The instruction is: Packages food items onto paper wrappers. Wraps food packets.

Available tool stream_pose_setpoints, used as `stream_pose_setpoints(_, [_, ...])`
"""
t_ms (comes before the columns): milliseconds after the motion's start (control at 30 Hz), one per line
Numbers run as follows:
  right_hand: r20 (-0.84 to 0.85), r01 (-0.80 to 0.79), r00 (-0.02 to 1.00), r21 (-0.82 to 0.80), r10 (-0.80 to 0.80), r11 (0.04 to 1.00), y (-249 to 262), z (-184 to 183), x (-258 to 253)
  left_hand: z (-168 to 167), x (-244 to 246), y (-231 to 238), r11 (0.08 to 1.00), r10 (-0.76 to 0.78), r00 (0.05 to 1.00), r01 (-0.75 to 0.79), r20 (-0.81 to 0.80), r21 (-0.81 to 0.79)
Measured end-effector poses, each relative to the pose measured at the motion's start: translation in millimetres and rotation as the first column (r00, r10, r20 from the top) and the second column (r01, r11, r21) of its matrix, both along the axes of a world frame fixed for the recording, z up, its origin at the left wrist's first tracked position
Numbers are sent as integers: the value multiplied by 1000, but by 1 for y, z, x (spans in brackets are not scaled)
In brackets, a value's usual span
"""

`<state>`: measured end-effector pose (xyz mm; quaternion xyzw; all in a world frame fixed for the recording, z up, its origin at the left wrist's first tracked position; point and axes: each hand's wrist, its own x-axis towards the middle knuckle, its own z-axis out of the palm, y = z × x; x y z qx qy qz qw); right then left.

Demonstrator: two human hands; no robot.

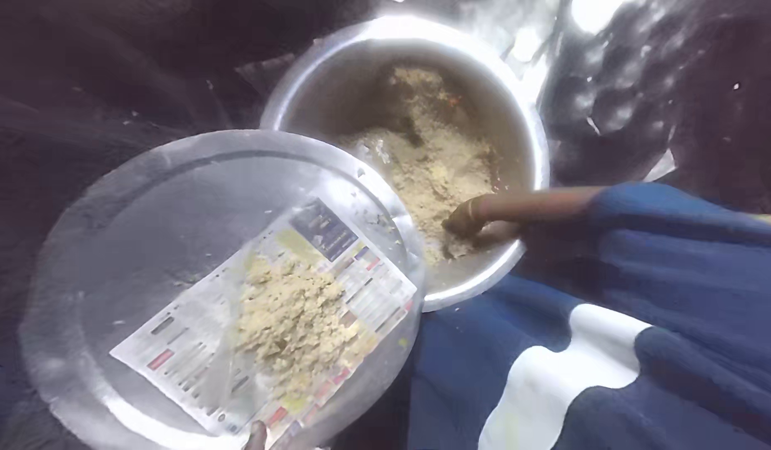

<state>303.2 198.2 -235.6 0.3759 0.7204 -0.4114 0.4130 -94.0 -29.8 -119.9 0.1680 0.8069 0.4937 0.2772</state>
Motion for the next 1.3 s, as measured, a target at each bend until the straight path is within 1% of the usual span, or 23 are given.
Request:
stream_pose_setpoints(33, [56,61,997,-45,-59,997,13,19,7,-19,-11,-14,997,-56,996,61,-75,57])
stream_pose_setpoints(67, [94,180,981,-83,-172,980,20,39,14,-23,-12,-17,999,4,997,-2,-71,40])
stream_pose_setpoints(167, [15,441,897,-101,-442,892,52,68,55,-28,-1,4,984,176,984,-176,-18,13])
stream_pose_setpoints(233, [1,617,785,-104,-620,780,61,89,72,-35,4,4,981,188,982,-189,8,37])
stream_pose_setpoints(300, [-97,774,616,-109,-781,624,58,112,78,-44,8,5,971,220,974,-224,57,78])
stream_pose_setpoints(400, [-217,866,389,-247,-896,435,45,156,64,-60,23,12,951,247,952,-274,179,145])
stream_pose_setpoints(467, [-346,845,303,-334,-888,418,27,178,38,-63,40,20,950,249,944,-281,218,134])
stream_pose_setpoints(500, [-419,826,310,-325,-853,460,18,188,18,-63,46,26,952,248,944,-279,219,127])
stream_pose_setpoints(567, [-608,781,397,-168,-687,601,-2,191,-23,-64,57,36,955,237,948,-267,214,126])
stream_pose_setpoints(633, [-801,706,487,127,-347,697,-20,171,-64,-62,67,44,953,220,945,-260,241,152])
stream_pose_setpoints(700, [-877,667,476,413,72,620,-25,131,-99,-62,72,48,952,202,946,-251,253,176])
stream_pose_setpoints(733, [-876,679,426,475,227,560,-22,113,-111,-61,73,49,956,195,949,-240,250,166])
stream_pose_setpoints(800, [-869,719,336,486,363,497,-15,95,-125,-61,73,48,965,193,952,-228,237,132])
stream_pose_setpoints(900, [-888,774,277,432,367,463,-6,92,-123,-61,70,47,968,197,952,-227,235,110])
stream_pose_setpoints(967, [-950,857,135,255,281,448,-4,101,-117,-61,67,50,966,199,948,-233,249,114])
stream_pose_setpoints(1000, [-987,892,32,99,157,442,-7,109,-114,-61,66,51,966,194,947,-231,258,120])
stream_pose_setpoints(1033, [-991,904,-114,-130,-63,406,-13,123,-111,-62,63,49,967,185,949,-222,255,126])
stream_pose_setpoints(1067, [-919,880,-274,-359,-285,312,-16,139,-104,-63,59,48,969,170,955,-207,244,134])
stream_pose_setpoints(1100, [-783,831,-425,-537,-454,149,-16,155,-93,-63,56,48,972,155,961,-189,227,138])
stream_pose_setpoints(1133, [-656,780,-547,-625,-520,-31,-11,166,-78,-62,53,49,975,145,967,-176,209,138])
stream_pose_setpoints(1167, [-581,753,-603,-641,-547,-149,-6,172,-56,-61,50,50,978,136,972,-162,191,130])
stream_pose_setpoints(1233, [-608,805,-580,-528,-543,-269,-7,170,-3,-57,43,52,985,116,980,-133,159,105])
stream_pose_setpoints(1300, [-712,921,-382,-239,-589,-308,-15,154,54,-52,36,55,993,85,990,-94,111,77])
